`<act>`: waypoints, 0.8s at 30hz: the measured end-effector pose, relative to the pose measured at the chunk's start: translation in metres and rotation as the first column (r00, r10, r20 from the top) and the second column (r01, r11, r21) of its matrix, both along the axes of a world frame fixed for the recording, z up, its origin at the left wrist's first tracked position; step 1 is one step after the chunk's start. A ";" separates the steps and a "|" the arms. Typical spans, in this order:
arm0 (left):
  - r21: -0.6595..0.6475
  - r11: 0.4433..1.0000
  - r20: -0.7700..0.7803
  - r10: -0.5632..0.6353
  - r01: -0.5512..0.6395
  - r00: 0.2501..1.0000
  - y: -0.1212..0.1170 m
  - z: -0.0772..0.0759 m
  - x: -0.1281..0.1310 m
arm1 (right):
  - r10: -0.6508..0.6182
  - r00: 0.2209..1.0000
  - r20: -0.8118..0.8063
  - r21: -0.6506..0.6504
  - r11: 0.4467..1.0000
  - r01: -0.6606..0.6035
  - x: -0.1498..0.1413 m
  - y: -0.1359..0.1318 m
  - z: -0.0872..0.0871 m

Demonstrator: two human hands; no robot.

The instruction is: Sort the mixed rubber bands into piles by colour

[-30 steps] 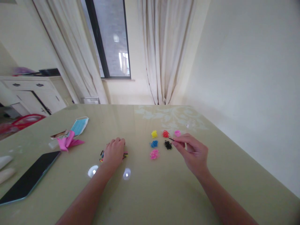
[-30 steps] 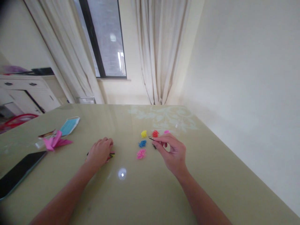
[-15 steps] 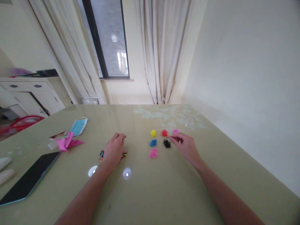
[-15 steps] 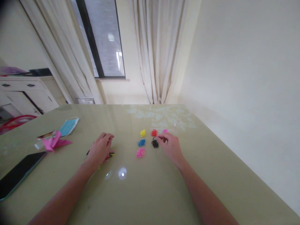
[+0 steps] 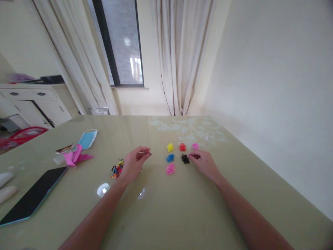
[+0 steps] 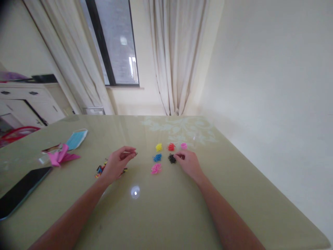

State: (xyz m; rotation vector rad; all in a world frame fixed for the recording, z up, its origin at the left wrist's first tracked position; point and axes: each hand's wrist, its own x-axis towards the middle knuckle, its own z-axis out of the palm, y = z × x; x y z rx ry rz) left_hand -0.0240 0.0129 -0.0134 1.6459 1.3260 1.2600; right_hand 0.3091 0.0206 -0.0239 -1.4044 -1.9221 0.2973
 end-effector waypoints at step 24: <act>-0.077 0.953 0.174 -0.276 0.293 0.945 -0.032 0.002 0.046 | 0.308 0.940 -0.145 0.145 0.947 -0.287 -0.077 -0.049 0.015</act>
